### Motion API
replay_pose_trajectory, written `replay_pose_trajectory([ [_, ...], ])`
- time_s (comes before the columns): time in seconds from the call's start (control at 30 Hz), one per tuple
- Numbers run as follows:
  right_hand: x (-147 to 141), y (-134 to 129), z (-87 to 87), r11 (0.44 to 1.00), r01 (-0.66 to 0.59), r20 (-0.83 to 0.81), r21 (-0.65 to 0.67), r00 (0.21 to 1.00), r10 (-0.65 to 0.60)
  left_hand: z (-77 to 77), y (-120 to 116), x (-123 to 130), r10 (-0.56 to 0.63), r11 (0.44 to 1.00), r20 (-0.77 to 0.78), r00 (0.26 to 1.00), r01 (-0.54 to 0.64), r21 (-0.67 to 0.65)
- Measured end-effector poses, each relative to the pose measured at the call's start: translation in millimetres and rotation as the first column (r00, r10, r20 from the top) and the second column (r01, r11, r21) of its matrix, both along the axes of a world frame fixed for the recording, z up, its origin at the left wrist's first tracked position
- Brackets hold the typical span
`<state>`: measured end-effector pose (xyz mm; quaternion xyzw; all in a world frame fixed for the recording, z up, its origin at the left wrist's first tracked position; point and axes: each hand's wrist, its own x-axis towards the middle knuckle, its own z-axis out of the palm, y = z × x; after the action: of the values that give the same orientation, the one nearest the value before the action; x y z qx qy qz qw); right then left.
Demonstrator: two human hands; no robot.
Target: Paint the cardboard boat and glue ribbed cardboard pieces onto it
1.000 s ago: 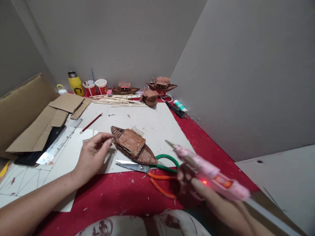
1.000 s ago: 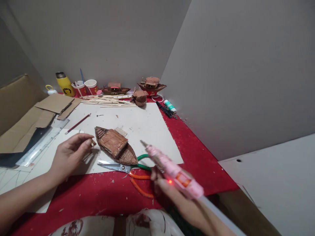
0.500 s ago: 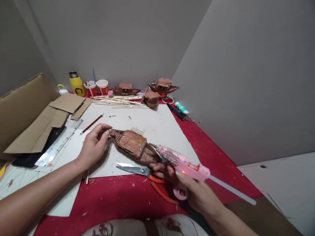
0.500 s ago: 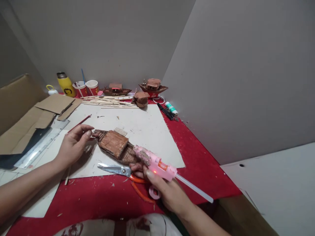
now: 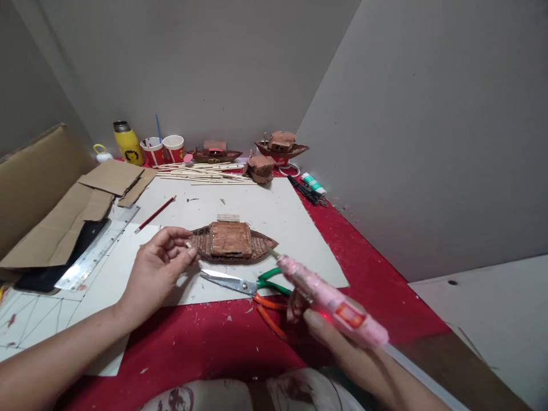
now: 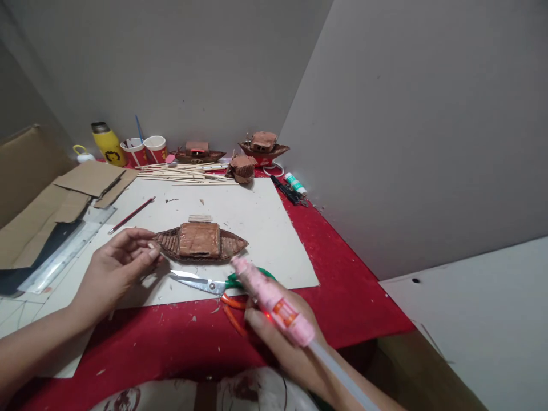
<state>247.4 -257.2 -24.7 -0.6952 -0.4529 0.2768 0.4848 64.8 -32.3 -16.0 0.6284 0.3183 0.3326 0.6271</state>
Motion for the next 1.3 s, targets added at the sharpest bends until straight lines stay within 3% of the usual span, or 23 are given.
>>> replay_pose_trajectory([
  [0.1,-6,4,-1.4,0.984,-0.178,0.392,0.003,0.906,0.162,-1.4,-7,3,-0.047,0.998,-0.029,0.998,0.046,-0.038],
  [0.2,-7,14,-8.5,0.971,-0.234,0.565,-0.054,0.795,0.222,-4.3,-10,6,-0.096,0.994,-0.075,0.993,0.092,-0.059],
  [0.43,-4,27,-14.7,0.981,-0.098,0.569,-0.165,0.804,0.175,-13.2,-9,9,-0.127,0.99,-0.108,0.986,0.119,-0.08],
  [0.77,-5,37,-15.9,0.978,-0.067,0.663,-0.199,0.726,0.185,-16.4,-6,6,-0.11,0.991,-0.139,0.984,0.098,-0.091],
  [0.97,-3,35,-19.1,0.974,-0.055,0.647,-0.218,0.739,0.187,-17.2,-8,7,-0.11,0.992,-0.157,0.981,0.099,-0.074],
  [1.17,-1,32,-23.5,0.962,-0.051,0.617,-0.268,0.758,0.212,-13.9,-12,7,-0.086,0.995,-0.194,0.977,0.092,0.023],
  [1.3,-1,31,-25.0,0.974,-0.053,0.629,-0.22,0.756,0.183,-11.3,-14,9,-0.068,0.993,-0.199,0.978,0.085,0.077],
])
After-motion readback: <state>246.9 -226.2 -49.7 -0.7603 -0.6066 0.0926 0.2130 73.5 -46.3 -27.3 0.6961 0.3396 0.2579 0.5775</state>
